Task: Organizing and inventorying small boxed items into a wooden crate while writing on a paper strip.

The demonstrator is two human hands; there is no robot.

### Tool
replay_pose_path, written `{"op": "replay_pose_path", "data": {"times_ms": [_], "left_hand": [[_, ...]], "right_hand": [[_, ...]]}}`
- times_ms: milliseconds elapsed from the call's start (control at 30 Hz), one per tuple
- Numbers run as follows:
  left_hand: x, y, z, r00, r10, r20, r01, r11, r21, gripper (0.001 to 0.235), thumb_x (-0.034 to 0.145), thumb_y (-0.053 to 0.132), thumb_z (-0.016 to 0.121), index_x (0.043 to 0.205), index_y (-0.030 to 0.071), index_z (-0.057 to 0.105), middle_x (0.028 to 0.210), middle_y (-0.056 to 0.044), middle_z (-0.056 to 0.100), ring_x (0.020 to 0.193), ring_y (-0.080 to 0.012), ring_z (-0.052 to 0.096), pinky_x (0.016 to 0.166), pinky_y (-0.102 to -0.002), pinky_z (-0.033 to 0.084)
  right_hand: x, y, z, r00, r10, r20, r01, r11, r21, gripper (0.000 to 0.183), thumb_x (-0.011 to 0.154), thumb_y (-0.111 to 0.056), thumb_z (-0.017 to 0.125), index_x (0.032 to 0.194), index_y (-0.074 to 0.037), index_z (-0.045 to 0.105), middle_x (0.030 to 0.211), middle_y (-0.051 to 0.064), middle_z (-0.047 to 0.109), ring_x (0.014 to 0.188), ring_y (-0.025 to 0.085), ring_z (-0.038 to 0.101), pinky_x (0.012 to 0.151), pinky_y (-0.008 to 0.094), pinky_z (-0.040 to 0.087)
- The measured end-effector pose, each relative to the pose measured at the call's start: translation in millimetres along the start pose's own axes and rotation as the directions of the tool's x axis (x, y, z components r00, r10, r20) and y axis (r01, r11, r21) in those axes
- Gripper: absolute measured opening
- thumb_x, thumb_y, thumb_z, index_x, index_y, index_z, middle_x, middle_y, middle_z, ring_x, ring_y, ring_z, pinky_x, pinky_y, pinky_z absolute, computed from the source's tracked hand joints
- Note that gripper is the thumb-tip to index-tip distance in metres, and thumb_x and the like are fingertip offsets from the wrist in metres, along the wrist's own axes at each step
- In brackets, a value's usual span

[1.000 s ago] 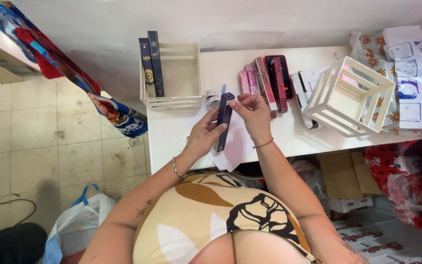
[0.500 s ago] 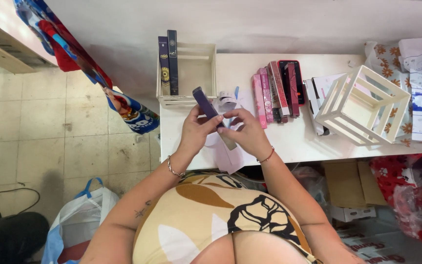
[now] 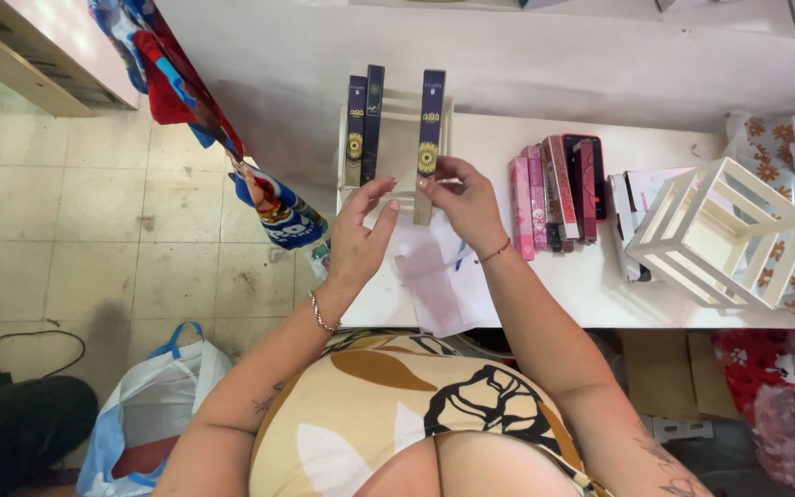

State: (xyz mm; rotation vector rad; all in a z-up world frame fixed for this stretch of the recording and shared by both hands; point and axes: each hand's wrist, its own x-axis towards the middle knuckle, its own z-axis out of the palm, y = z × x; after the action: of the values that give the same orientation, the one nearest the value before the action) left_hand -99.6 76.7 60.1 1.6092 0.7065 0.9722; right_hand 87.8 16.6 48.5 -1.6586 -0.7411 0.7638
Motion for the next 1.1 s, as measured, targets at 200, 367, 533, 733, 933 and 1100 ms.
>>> {"op": "replay_pose_path", "data": {"times_ms": [200,367,533,733,933,1100], "left_hand": [[12,-17,-24,0.993,0.116,-0.036,-0.108,0.980,0.167,0.022,0.102,0.022,0.063,0.123,0.019,0.071,0.112,-0.003,0.072,0.113,-0.0248,0.066,0.107,-0.041,0.048],[22,-36,-30,0.975,0.211,-0.066,-0.185,0.942,0.282,0.024,0.100,0.018,0.066,0.124,0.016,0.068,0.119,-0.007,0.069,0.123,-0.0314,0.060,0.113,-0.050,0.038],[20,-37,-33,0.983,0.173,-0.057,-0.148,0.941,0.303,0.026,0.100,0.015,0.066,0.126,0.013,0.065,0.126,-0.012,0.066,0.128,-0.0388,0.056,0.112,-0.057,0.039],[20,-43,-30,0.989,0.145,-0.038,-0.128,0.949,0.287,0.029,0.099,0.014,0.067,0.127,0.011,0.065,0.127,-0.015,0.065,0.129,-0.0427,0.054,0.112,-0.058,0.038],[20,-51,-27,0.996,0.090,-0.016,-0.082,0.955,0.285,0.029,0.099,0.019,0.067,0.128,0.015,0.065,0.130,-0.012,0.064,0.133,-0.0400,0.051,0.113,-0.058,0.037],[21,-47,-27,0.999,0.050,-0.017,-0.043,0.956,0.291,0.030,0.100,0.019,0.065,0.129,0.013,0.064,0.130,-0.014,0.064,0.133,-0.0402,0.052,0.112,-0.057,0.038]], "right_hand": [[54,-19,26,0.999,0.022,0.044,-0.023,1.000,0.010,0.063,0.084,-0.025,0.090,0.131,0.004,0.061,0.115,0.021,0.067,0.100,0.029,0.074,0.077,0.034,0.069],[82,-5,43,0.991,0.067,0.117,-0.063,0.997,-0.032,0.066,0.081,-0.017,0.091,0.131,0.009,0.057,0.116,0.026,0.065,0.099,0.034,0.073,0.080,0.037,0.068],[86,-7,53,0.976,0.140,0.165,-0.121,0.985,-0.123,0.062,0.081,-0.013,0.088,0.129,0.012,0.057,0.114,0.028,0.065,0.096,0.033,0.074,0.078,0.034,0.069],[90,-7,49,0.963,0.197,0.182,-0.160,0.967,-0.199,0.058,0.083,-0.009,0.083,0.130,0.012,0.057,0.115,0.028,0.065,0.099,0.034,0.074,0.080,0.035,0.068],[113,30,53,0.966,0.161,0.200,-0.013,0.808,-0.589,0.053,0.082,-0.021,0.081,0.125,0.003,0.062,0.106,0.020,0.071,0.090,0.029,0.076,0.069,0.034,0.067],[102,18,55,0.956,0.195,0.220,-0.081,0.894,-0.441,0.058,0.086,-0.015,0.080,0.132,0.011,0.055,0.113,0.029,0.068,0.094,0.033,0.075,0.075,0.033,0.068]]}}
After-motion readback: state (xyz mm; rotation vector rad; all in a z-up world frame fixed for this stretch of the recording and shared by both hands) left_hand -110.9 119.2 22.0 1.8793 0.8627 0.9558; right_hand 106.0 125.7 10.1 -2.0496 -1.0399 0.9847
